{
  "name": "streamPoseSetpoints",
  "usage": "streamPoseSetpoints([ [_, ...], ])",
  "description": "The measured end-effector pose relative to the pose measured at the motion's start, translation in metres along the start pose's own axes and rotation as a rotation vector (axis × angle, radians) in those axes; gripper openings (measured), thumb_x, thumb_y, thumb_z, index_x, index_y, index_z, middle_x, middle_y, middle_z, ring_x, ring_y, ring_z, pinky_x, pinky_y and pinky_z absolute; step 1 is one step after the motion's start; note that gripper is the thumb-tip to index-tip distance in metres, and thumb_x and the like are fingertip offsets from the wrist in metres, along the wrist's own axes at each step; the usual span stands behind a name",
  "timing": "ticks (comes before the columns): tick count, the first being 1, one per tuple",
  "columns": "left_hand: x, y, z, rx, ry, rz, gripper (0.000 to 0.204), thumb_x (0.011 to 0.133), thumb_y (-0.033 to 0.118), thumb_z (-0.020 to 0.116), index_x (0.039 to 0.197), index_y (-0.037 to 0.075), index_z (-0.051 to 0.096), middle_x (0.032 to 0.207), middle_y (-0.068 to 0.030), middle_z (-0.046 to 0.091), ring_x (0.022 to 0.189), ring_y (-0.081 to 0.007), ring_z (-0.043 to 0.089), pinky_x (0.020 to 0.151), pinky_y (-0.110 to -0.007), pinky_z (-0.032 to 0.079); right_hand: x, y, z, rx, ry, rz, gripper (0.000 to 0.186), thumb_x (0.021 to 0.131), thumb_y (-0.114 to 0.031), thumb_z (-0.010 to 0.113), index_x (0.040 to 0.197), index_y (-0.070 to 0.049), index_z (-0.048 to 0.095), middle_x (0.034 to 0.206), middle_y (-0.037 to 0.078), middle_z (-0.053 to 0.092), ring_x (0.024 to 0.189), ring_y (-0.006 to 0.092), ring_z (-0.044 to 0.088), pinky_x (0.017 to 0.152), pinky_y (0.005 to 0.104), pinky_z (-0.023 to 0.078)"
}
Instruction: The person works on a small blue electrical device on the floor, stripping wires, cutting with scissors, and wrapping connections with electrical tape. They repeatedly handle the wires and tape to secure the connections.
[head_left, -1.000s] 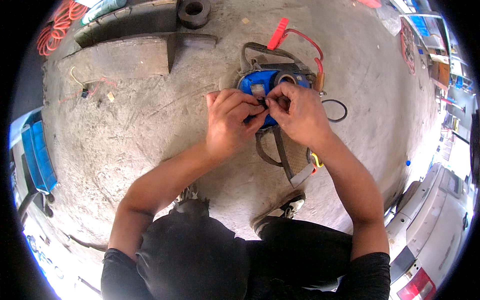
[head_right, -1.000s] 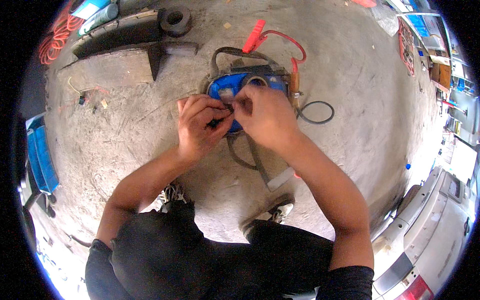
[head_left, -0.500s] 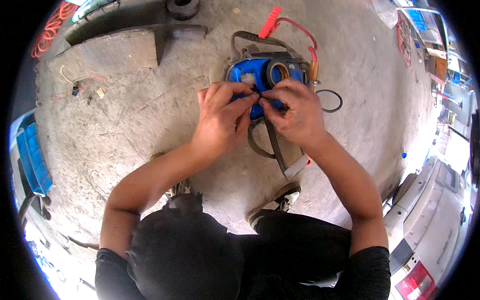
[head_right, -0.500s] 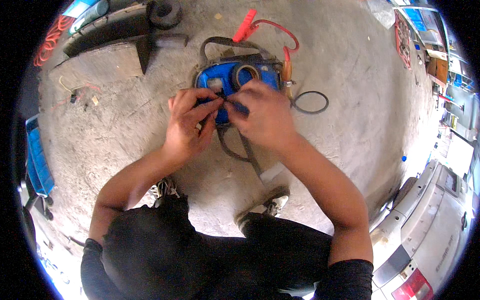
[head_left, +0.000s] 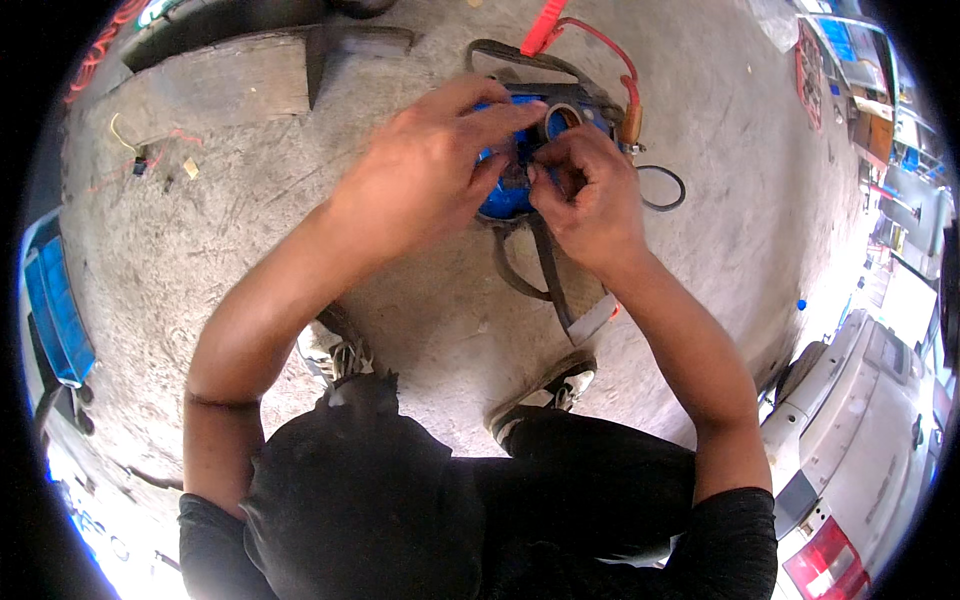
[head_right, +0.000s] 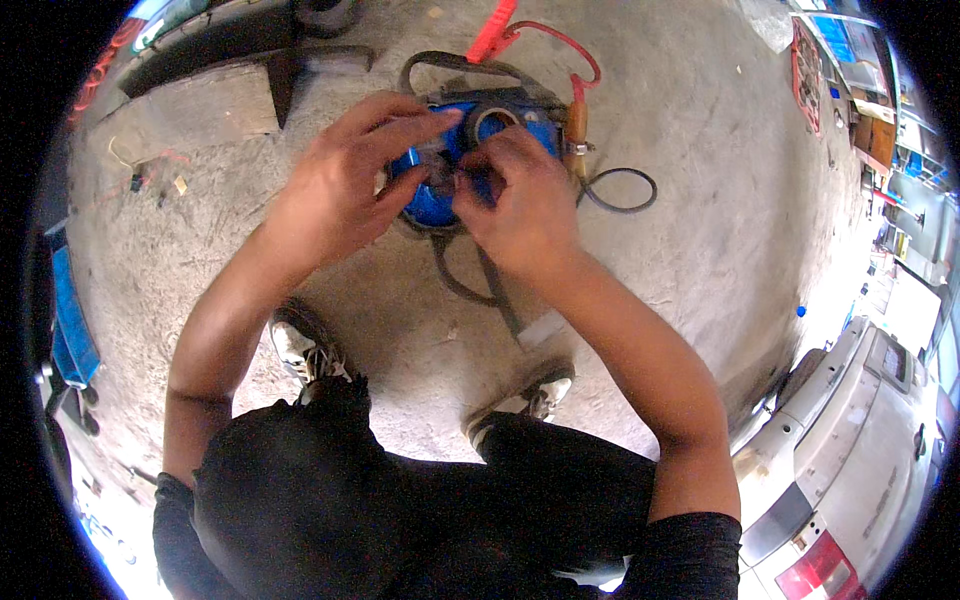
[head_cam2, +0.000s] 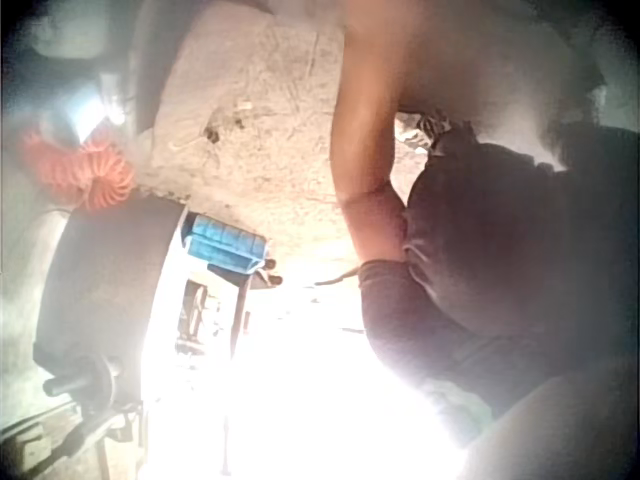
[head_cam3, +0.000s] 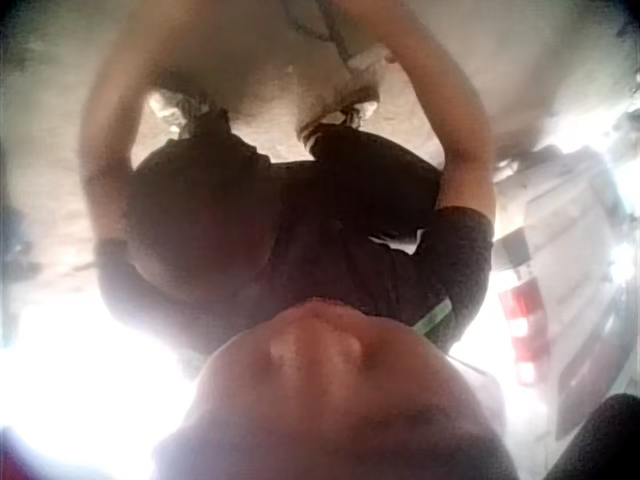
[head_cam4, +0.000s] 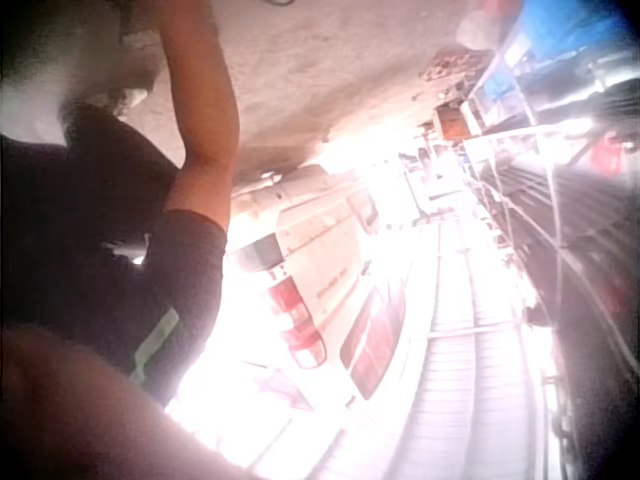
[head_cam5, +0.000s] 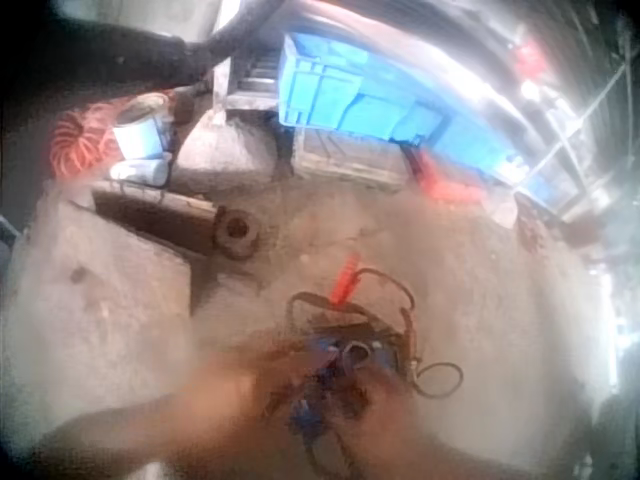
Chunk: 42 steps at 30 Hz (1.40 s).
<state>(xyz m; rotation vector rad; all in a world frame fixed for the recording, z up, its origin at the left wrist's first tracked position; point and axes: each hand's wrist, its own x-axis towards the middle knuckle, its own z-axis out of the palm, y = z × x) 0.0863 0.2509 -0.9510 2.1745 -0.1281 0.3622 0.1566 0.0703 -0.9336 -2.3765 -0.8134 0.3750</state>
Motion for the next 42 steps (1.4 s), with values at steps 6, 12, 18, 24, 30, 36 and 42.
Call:
streamPoseSetpoints([
  [6, -0.007, -0.016, 0.018, 0.052, -0.047, 0.112, 0.022, 0.075, 0.008, 0.073, 0.097, 0.006, 0.071, 0.094, -0.0097, 0.065, 0.087, -0.0295, 0.064, 0.076, -0.039, 0.053, -0.001, 0.006, 0.001, 0.007, 0.054, -0.056, 0.015, 0.073, -0.012, 0.069, 0.083, -0.002, 0.064, 0.087, 0.015, 0.061, 0.083, 0.0329, 0.062, 0.072, 0.0405, 0.05],
  [12, -0.024, -0.003, 0.027, 0.202, 0.052, 0.186, 0.022, 0.075, 0.007, 0.07, 0.097, 0.003, 0.071, 0.096, -0.0091, 0.065, 0.086, -0.0297, 0.062, 0.076, -0.039, 0.052, -0.001, 0.003, 0.002, 0.026, 0.054, -0.007, 0.012, 0.077, -0.01, 0.07, 0.084, -0.002, 0.064, 0.082, 0.013, 0.063, 0.073, 0.0267, 0.063, 0.066, 0.0363, 0.05],
  [18, -0.024, 0.0, 0.03, -0.091, 0.061, 0.041, 0.018, 0.082, 0.006, 0.067, 0.097, -0.001, 0.07, 0.096, -0.0123, 0.064, 0.087, -0.0304, 0.062, 0.076, -0.037, 0.05, 0.001, 0.007, -0.003, 0.103, 0.008, 0.061, 0.01, 0.082, -0.01, 0.069, 0.086, -0.001, 0.065, 0.078, 0.011, 0.065, 0.066, 0.0189, 0.063, 0.061, 0.031, 0.05],
  [24, 0.005, -0.017, 0.008, -0.244, -0.263, -0.21, 0.018, 0.082, 0.015, 0.073, 0.094, 0.002, 0.07, 0.09, -0.0121, 0.066, 0.079, -0.0278, 0.064, 0.071, -0.035, 0.05, 0.006, 0.006, -0.01, 0.085, -0.066, 0.036, 0.014, 0.079, -0.014, 0.07, 0.084, -0.001, 0.068, 0.083, 0.015, 0.066, 0.072, 0.0269, 0.065, 0.065, 0.0353, 0.051],
  [30, 0.007, -0.025, 0.014, -0.084, -0.173, 0.015, 0.019, 0.078, 0.017, 0.076, 0.089, 0.003, 0.07, 0.087, -0.0109, 0.066, 0.079, -0.0262, 0.065, 0.069, -0.034, 0.051, 0.007, 0.004, -0.014, 0.09, -0.121, 0.059, 0.015, 0.083, -0.016, 0.068, 0.088, -0.001, 0.069, 0.083, 0.015, 0.066, 0.073, 0.0273, 0.065, 0.066, 0.0349, 0.051],
  [36, 0.0, -0.027, 0.017, -0.072, -0.094, 0.012, 0.015, 0.078, 0.012, 0.074, 0.089, 0.003, 0.07, 0.086, -0.0119, 0.065, 0.074, -0.0275, 0.064, 0.065, -0.035, 0.051, 0.005, 0.009, -0.017, 0.17, -0.116, 0.062, 0.018, 0.084, -0.018, 0.069, 0.094, -0.003, 0.069, 0.083, 0.014, 0.066, 0.074, 0.028, 0.065, 0.068, 0.0357, 0.052],
  [42, -0.007, -0.016, 0.023, -0.13, 0.002, -0.114, 0.01, 0.079, 0.006, 0.071, 0.088, 0.001, 0.068, 0.083, -0.0125, 0.063, 0.067, -0.0266, 0.062, 0.06, -0.034, 0.05, -0.007, 0.008, 0.0, -0.139, 0.112, -0.284, 0.016, 0.08, -0.018, 0.073, 0.093, -0.008, 0.07, 0.085, 0.009, 0.064, 0.072, 0.0247, 0.065, 0.062, 0.0346, 0.053],
])
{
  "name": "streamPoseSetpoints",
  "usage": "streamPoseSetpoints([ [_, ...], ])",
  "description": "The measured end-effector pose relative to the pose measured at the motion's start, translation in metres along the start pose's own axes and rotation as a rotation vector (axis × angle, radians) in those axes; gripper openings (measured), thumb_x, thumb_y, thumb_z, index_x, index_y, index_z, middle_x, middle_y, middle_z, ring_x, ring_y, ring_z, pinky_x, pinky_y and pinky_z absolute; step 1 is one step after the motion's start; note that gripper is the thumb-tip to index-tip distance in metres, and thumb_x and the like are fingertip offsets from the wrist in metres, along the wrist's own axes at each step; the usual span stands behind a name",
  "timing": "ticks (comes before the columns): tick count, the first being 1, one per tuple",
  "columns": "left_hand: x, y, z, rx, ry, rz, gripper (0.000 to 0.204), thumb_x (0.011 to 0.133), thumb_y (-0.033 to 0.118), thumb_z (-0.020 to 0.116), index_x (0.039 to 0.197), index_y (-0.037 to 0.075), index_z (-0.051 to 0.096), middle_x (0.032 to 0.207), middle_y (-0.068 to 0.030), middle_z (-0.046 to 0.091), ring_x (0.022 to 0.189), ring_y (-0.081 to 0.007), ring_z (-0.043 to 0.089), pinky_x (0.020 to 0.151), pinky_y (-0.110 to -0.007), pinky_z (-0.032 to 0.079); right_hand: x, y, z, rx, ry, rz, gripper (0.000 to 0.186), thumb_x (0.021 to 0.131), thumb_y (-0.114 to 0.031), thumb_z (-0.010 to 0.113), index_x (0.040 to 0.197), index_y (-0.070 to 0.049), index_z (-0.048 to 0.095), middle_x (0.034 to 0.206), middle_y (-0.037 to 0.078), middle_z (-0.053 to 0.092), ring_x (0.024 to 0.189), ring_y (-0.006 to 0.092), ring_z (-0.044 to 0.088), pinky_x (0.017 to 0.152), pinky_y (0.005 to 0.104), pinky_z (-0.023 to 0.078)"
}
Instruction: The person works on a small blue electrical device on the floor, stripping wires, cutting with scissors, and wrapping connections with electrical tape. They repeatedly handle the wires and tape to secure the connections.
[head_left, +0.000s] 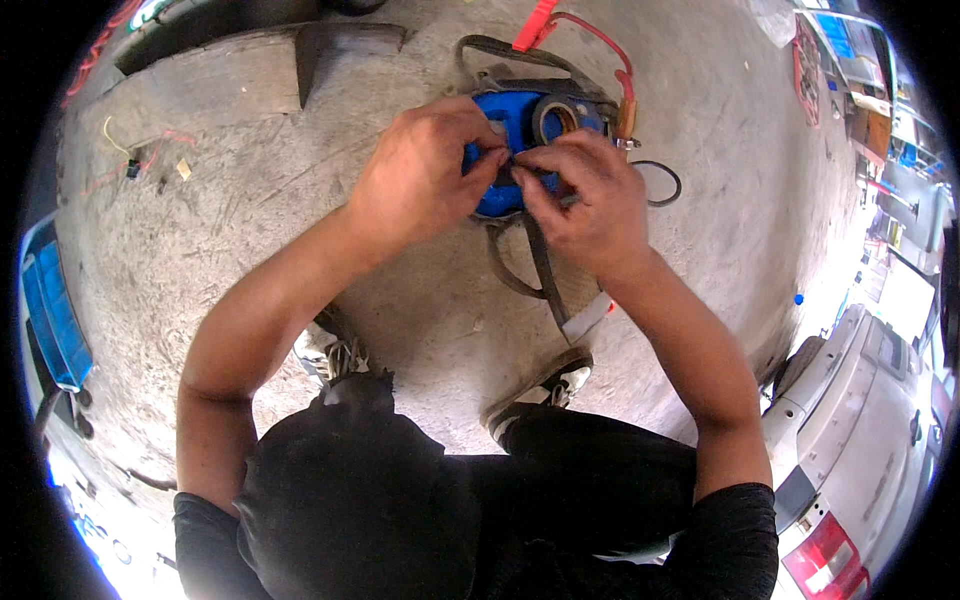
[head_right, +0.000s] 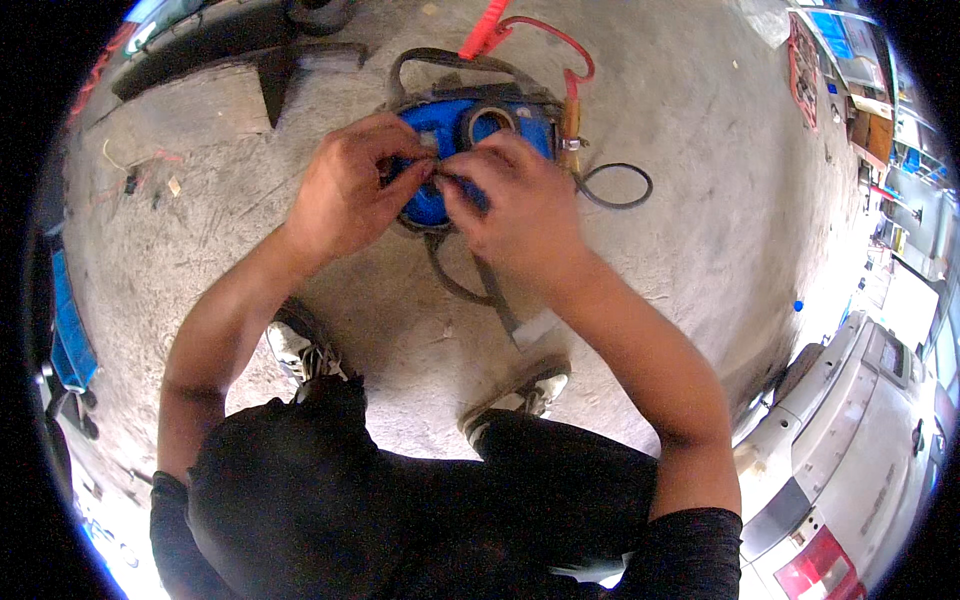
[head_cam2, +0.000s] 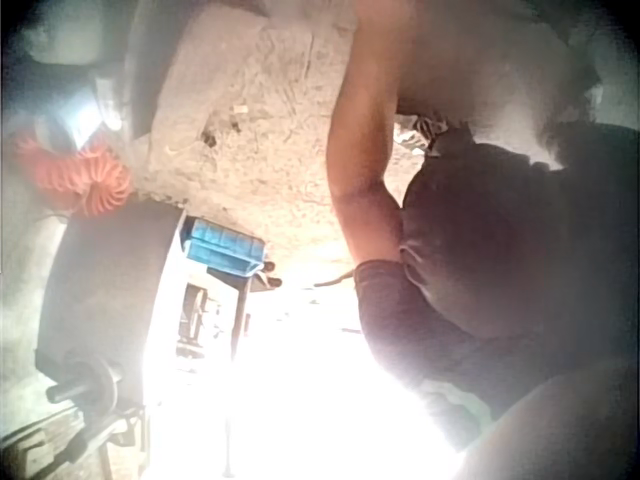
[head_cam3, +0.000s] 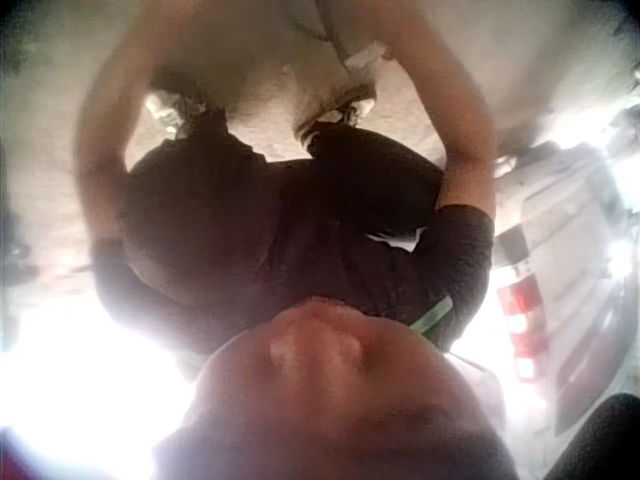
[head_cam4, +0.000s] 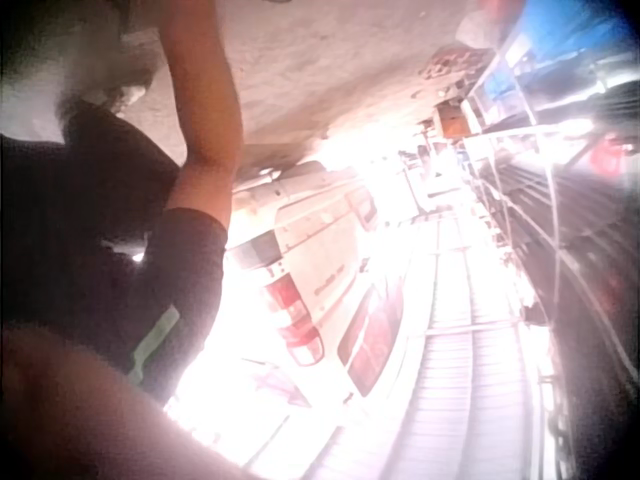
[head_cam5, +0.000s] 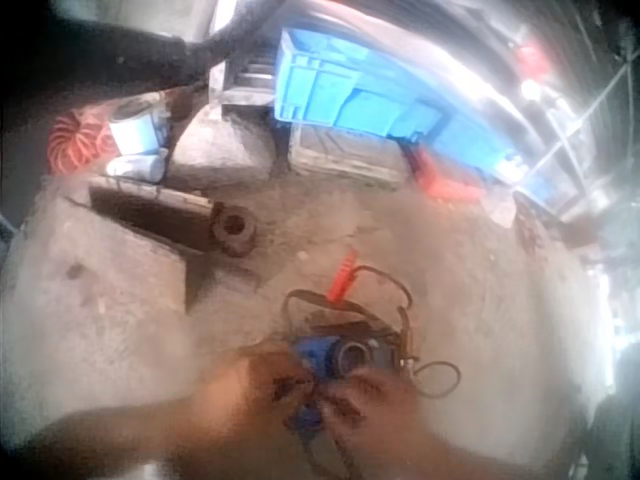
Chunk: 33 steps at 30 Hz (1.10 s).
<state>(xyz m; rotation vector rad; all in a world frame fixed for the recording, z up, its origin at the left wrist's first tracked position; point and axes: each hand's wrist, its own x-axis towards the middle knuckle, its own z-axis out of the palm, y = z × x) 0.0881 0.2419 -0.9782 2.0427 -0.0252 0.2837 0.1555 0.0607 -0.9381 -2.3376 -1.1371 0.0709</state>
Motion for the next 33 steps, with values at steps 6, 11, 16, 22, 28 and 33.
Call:
streamPoseSetpoints([
  [6, -0.002, 0.005, 0.005, 0.035, 0.02, -0.063, 0.009, 0.082, 0.005, 0.069, 0.09, 0.0, 0.069, 0.085, -0.0141, 0.064, 0.071, -0.0275, 0.064, 0.063, -0.034, 0.05, -0.006, 0.0, 0.014, -0.023, 0.064, 0.034, 0.016, 0.077, -0.022, 0.073, 0.088, -0.01, 0.071, 0.085, 0.008, 0.064, 0.074, 0.0285, 0.064, 0.064, 0.0394, 0.053],
  [11, 0.001, 0.011, -0.004, 0.091, -0.076, -0.084, 0.012, 0.084, 0.004, 0.065, 0.094, 0.0, 0.069, 0.09, -0.0154, 0.065, 0.082, -0.0324, 0.066, 0.072, -0.037, 0.052, -0.005, -0.005, 0.018, -0.019, 0.045, 0.114, 0.017, 0.077, -0.023, 0.073, 0.088, -0.01, 0.072, 0.085, 0.01, 0.064, 0.075, 0.0296, 0.064, 0.067, 0.0411, 0.053],
  [16, -0.005, 0.025, -0.011, 0.201, -0.149, -0.025, 0.02, 0.081, 0.0, 0.059, 0.099, 0.0, 0.068, 0.1, -0.0162, 0.064, 0.09, -0.0369, 0.064, 0.082, -0.04, 0.052, -0.003, -0.004, 0.018, -0.039, 0.049, 0.12, 0.017, 0.075, -0.023, 0.073, 0.086, -0.01, 0.072, 0.084, 0.01, 0.064, 0.074, 0.0303, 0.064, 0.066, 0.0416, 0.053],
  [22, 0.003, 0.045, -0.028, 0.358, -0.245, 0.141, 0.026, 0.076, -0.003, 0.058, 0.099, 0.001, 0.069, 0.1, -0.0172, 0.064, 0.091, -0.0362, 0.064, 0.082, -0.04, 0.052, 0.001, -0.007, 0.015, 0.012, 0.018, 0.191, 0.016, 0.073, -0.021, 0.072, 0.086, -0.01, 0.071, 0.086, 0.011, 0.065, 0.078, 0.031, 0.065, 0.067, 0.0407, 0.054],
  [28, 0.008, 0.007, -0.03, 0.125, -0.125, 0.047, 0.02, 0.079, 0.001, 0.062, 0.097, 0.003, 0.07, 0.094, -0.0143, 0.063, 0.085, -0.0339, 0.064, 0.075, -0.039, 0.052, 0.005, 0.008, 0.002, 0.043, 0.03, 0.012, 0.012, 0.074, -0.007, 0.072, 0.086, -0.004, 0.069, 0.082, 0.011, 0.064, 0.072, 0.0261, 0.064, 0.064, 0.0343, 0.051],
  [33, 0.004, 0.005, -0.009, 0.21, -0.093, 0.11, 0.016, 0.079, 0.01, 0.069, 0.095, 0.006, 0.07, 0.087, -0.0113, 0.059, 0.083, -0.0316, 0.062, 0.074, -0.041, 0.051, 0.002, 0.014, -0.009, 0.039, -0.064, 0.012, 0.008, 0.077, -0.003, 0.069, 0.085, -0.003, 0.068, 0.083, 0.012, 0.064, 0.076, 0.0272, 0.064, 0.067, 0.0344, 0.051],
])
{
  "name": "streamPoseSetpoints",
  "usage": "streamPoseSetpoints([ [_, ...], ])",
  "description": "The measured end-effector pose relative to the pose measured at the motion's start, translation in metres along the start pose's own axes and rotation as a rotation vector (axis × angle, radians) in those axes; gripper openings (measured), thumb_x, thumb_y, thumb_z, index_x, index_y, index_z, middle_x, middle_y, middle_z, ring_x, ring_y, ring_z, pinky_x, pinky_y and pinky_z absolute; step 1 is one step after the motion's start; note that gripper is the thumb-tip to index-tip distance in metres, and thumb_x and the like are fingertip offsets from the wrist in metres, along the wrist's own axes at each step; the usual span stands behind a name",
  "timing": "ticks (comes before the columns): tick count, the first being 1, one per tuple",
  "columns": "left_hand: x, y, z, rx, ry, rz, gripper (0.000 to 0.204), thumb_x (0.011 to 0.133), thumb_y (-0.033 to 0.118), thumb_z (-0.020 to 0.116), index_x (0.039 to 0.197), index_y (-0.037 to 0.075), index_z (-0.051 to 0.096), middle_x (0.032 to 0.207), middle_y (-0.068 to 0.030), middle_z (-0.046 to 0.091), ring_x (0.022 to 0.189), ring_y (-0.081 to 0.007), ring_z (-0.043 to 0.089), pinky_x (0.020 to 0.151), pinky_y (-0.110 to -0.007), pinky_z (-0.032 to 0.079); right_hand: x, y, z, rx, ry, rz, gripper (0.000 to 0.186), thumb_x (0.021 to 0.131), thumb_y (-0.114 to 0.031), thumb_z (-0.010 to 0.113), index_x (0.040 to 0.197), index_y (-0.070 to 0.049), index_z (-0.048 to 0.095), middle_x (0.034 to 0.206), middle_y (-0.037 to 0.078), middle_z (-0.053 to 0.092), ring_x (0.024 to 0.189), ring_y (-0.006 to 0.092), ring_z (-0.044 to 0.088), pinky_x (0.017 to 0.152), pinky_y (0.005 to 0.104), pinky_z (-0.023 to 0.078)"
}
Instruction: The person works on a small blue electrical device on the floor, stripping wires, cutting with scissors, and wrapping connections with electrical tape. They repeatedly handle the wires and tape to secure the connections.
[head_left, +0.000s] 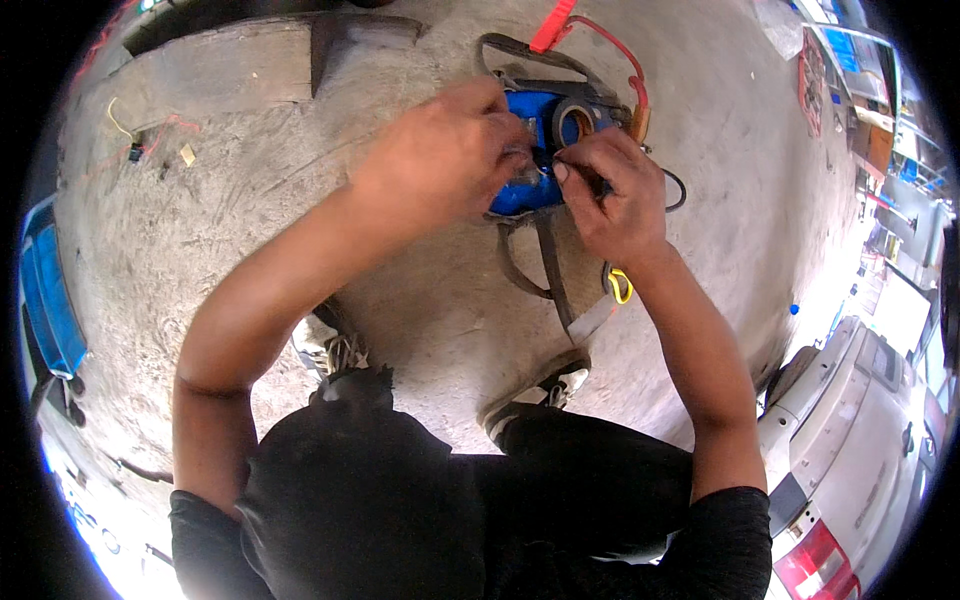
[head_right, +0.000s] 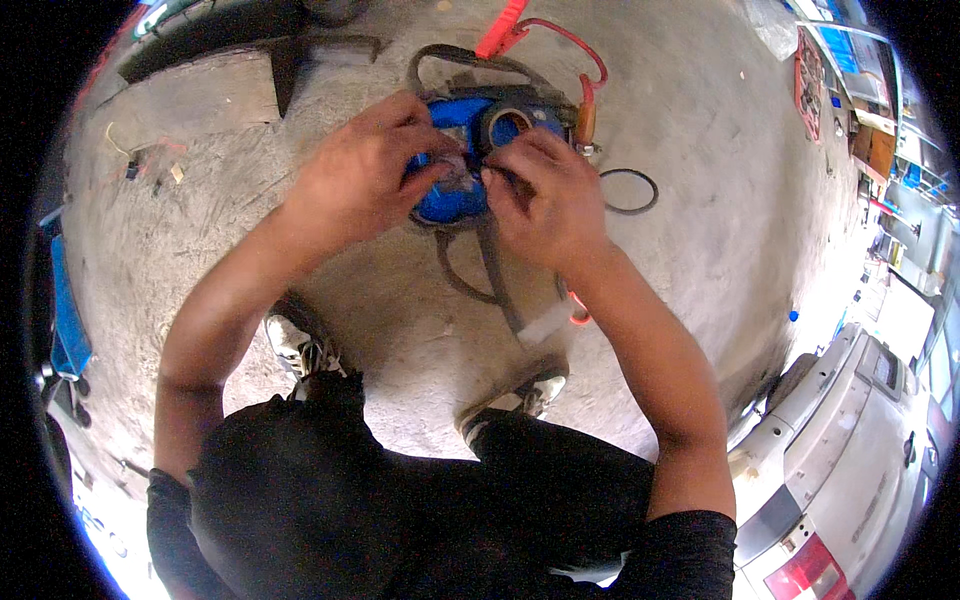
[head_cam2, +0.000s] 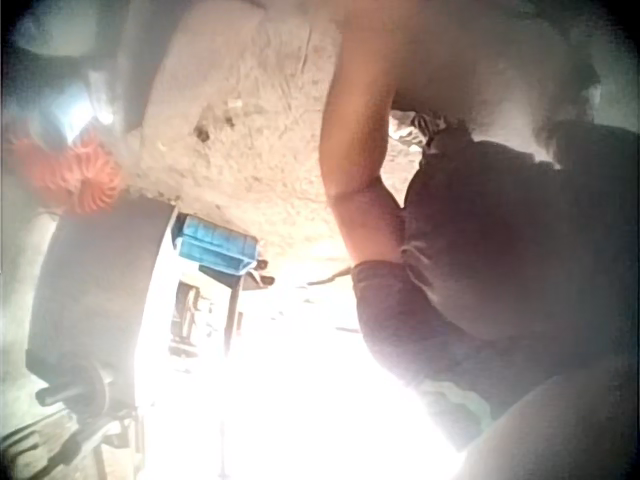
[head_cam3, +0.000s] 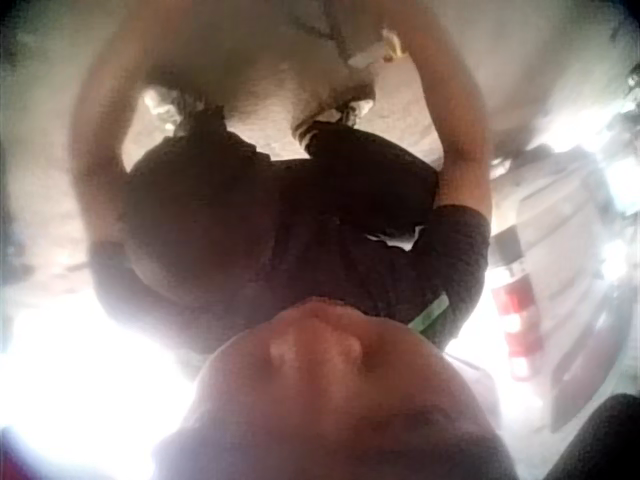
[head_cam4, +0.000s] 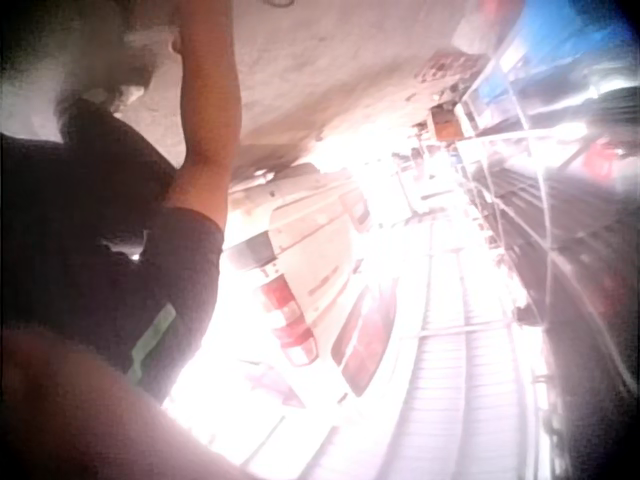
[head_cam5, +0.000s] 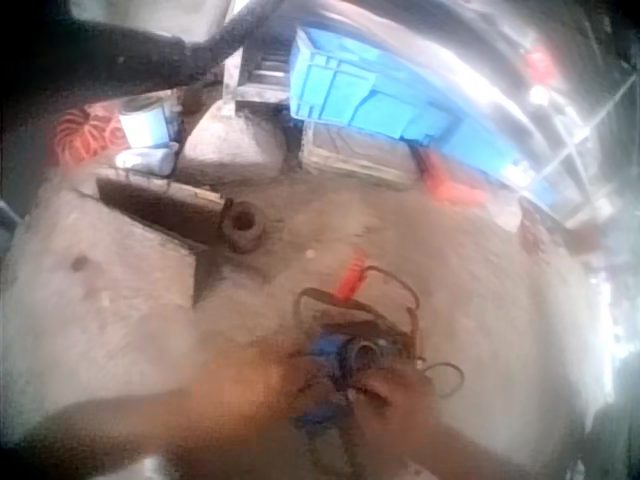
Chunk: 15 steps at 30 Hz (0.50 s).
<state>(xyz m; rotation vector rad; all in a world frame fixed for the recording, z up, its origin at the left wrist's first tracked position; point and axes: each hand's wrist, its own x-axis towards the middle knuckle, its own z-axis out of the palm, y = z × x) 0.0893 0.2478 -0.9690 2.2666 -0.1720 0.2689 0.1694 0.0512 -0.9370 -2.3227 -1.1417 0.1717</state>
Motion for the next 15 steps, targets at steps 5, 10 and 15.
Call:
streamPoseSetpoints([
  [5, 0.006, 0.002, 0.006, 0.095, 0.028, 0.065, 0.017, 0.075, 0.013, 0.073, 0.091, 0.008, 0.07, 0.087, -0.0098, 0.057, 0.083, -0.0304, 0.06, 0.076, -0.041, 0.05, 0.003, 0.001, 0.002, -0.018, 0.003, -0.075, 0.01, 0.077, -0.001, 0.069, 0.086, -0.003, 0.066, 0.083, 0.012, 0.065, 0.078, 0.0271, 0.064, 0.068, 0.0348, 0.051],
  [10, 0.001, 0.004, 0.008, 0.047, 0.061, -0.032, 0.019, 0.073, 0.018, 0.076, 0.088, 0.009, 0.071, 0.084, -0.0075, 0.059, 0.083, -0.0289, 0.06, 0.079, -0.041, 0.049, 0.002, 0.005, 0.005, 0.022, 0.026, -0.094, 0.01, 0.077, 0.0, 0.068, 0.086, -0.003, 0.065, 0.083, 0.012, 0.065, 0.077, 0.0269, 0.064, 0.067, 0.035, 0.051],
  [15, -0.008, 0.007, 0.013, 0.035, 0.077, -0.069, 0.013, 0.075, 0.02, 0.074, 0.084, 0.011, 0.073, 0.082, -0.0048, 0.062, 0.084, -0.0262, 0.062, 0.077, -0.04, 0.046, 0.003, -0.001, 0.009, 0.057, -0.003, -0.064, 0.01, 0.078, -0.005, 0.067, 0.087, -0.004, 0.064, 0.083, 0.012, 0.062, 0.076, 0.0299, 0.062, 0.065, 0.0385, 0.05],
])
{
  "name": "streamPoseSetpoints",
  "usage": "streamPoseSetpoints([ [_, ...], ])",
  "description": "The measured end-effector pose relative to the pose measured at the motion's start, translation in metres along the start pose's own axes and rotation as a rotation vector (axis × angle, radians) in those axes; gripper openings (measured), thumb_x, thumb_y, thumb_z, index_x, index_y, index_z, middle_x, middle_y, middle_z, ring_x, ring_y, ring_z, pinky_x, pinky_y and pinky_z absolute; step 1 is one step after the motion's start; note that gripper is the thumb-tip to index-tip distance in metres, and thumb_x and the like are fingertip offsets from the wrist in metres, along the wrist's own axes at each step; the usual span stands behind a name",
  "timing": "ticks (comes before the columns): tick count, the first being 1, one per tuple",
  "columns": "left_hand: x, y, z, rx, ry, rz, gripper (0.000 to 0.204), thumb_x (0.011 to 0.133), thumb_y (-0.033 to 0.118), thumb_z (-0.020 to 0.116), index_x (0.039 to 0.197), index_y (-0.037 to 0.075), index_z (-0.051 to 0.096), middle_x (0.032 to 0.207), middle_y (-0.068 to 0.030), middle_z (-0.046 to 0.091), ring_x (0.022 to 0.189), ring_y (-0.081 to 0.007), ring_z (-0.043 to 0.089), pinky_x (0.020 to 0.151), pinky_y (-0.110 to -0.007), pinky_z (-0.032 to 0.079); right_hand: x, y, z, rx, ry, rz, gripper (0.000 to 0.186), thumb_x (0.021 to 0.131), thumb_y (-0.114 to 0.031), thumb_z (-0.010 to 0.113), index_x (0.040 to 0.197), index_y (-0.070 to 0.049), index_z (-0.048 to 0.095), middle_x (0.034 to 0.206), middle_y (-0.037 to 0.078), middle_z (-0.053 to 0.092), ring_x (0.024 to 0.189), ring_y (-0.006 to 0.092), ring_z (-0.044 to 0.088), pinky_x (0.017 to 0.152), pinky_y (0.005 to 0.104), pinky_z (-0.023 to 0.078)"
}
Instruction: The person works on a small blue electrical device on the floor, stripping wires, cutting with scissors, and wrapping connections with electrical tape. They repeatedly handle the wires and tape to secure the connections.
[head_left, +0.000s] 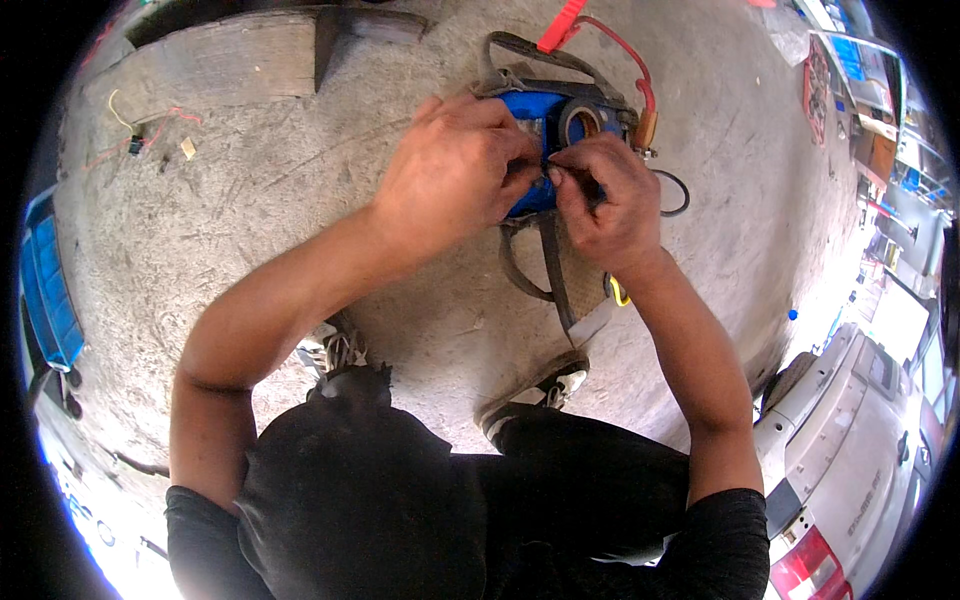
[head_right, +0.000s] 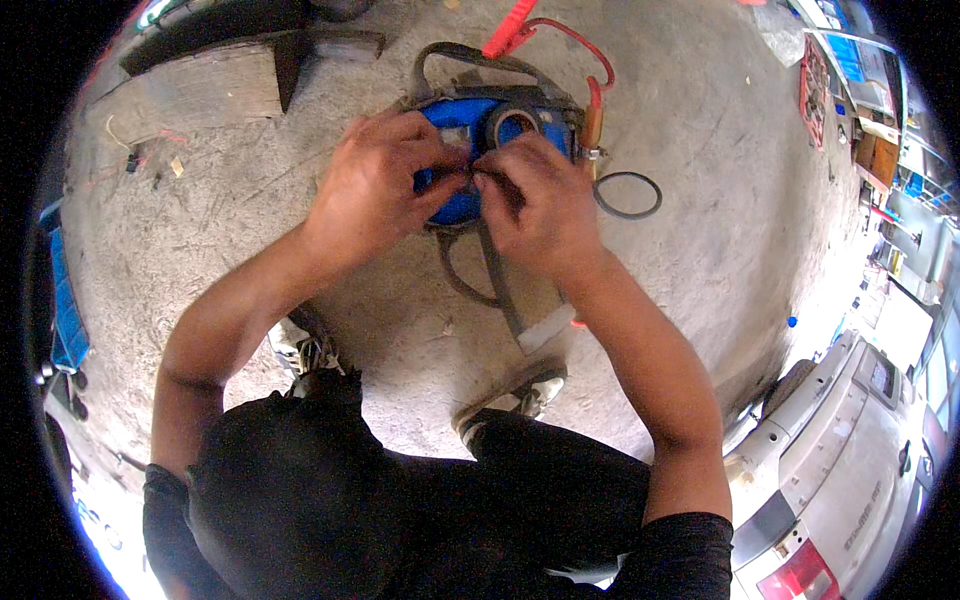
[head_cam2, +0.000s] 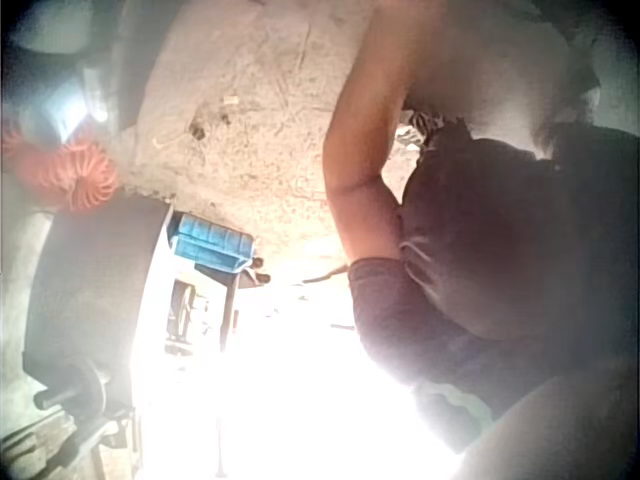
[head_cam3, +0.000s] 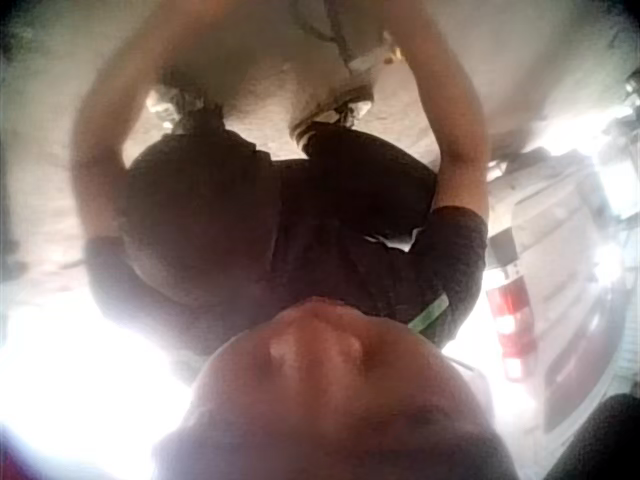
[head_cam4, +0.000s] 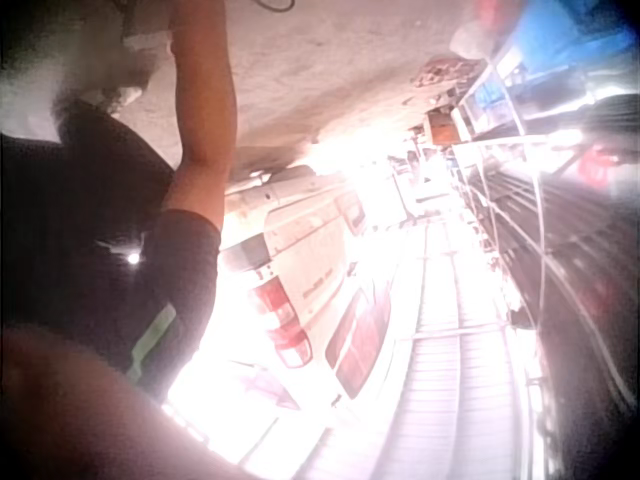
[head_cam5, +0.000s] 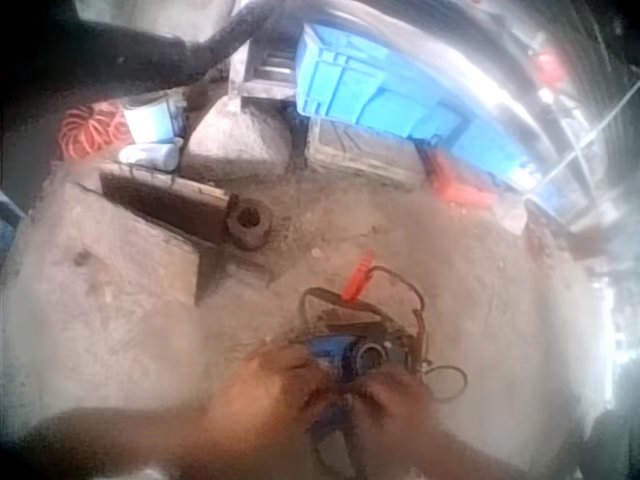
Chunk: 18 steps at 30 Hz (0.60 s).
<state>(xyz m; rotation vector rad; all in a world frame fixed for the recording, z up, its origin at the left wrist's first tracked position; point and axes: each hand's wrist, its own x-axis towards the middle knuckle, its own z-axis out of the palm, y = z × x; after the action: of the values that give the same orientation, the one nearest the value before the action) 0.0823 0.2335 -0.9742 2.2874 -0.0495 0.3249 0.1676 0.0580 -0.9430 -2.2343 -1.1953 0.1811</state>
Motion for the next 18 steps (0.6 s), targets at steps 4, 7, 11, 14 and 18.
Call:
streamPoseSetpoints([
  [4, 0.003, 0.001, 0.0, -0.029, -0.023, -0.054, 0.011, 0.077, 0.022, 0.073, 0.081, 0.012, 0.072, 0.082, -0.0042, 0.063, 0.086, -0.0258, 0.062, 0.077, -0.04, 0.044, 0.001, -0.001, 0.001, 0.018, -0.009, 0.033, 0.01, 0.079, -0.008, 0.067, 0.088, -0.004, 0.063, 0.082, 0.012, 0.06, 0.075, 0.0318, 0.061, 0.066, 0.0405, 0.05],
  [7, 0.002, 0.0, 0.005, -0.077, -0.013, -0.103, 0.012, 0.075, 0.022, 0.073, 0.081, 0.012, 0.071, 0.083, -0.0041, 0.063, 0.087, -0.0259, 0.061, 0.078, -0.041, 0.042, 0.003, -0.002, 0.001, -0.035, -0.001, -0.02, 0.008, 0.08, -0.002, 0.067, 0.087, -0.003, 0.063, 0.083, 0.013, 0.063, 0.074, 0.0308, 0.063, 0.064, 0.0354, 0.05],
  [11, 0.004, 0.004, 0.011, -0.025, 0.012, -0.127, 0.012, 0.072, 0.02, 0.072, 0.081, 0.013, 0.069, 0.085, -0.0038, 0.062, 0.089, -0.0253, 0.059, 0.078, -0.041, 0.038, 0.005, -0.004, -0.005, 0.002, -0.095, 0.101, 0.009, 0.082, -0.006, 0.068, 0.09, -0.003, 0.064, 0.083, 0.012, 0.065, 0.07, 0.0255, 0.064, 0.063, 0.0332, 0.05],
  [14, 0.004, 0.004, 0.013, 0.016, 0.032, -0.09, 0.013, 0.072, 0.02, 0.071, 0.082, 0.013, 0.068, 0.085, -0.0034, 0.061, 0.088, -0.025, 0.059, 0.077, -0.041, 0.037, 0.009, -0.001, -0.012, 0.034, -0.182, 0.21, 0.013, 0.084, -0.01, 0.07, 0.094, -0.003, 0.066, 0.084, 0.011, 0.067, 0.068, 0.0208, 0.065, 0.064, 0.0313, 0.051],
  [18, 0.003, -0.013, 0.011, -0.088, 0.01, -0.052, 0.016, 0.075, 0.019, 0.073, 0.087, 0.01, 0.069, 0.086, -0.0059, 0.062, 0.085, -0.0278, 0.061, 0.076, -0.043, 0.042, 0.016, -0.008, -0.026, 0.077, -0.26, 0.343, 0.018, 0.083, -0.018, 0.07, 0.095, -0.005, 0.068, 0.089, 0.013, 0.068, 0.08, 0.0265, 0.066, 0.071, 0.0354, 0.052],
])
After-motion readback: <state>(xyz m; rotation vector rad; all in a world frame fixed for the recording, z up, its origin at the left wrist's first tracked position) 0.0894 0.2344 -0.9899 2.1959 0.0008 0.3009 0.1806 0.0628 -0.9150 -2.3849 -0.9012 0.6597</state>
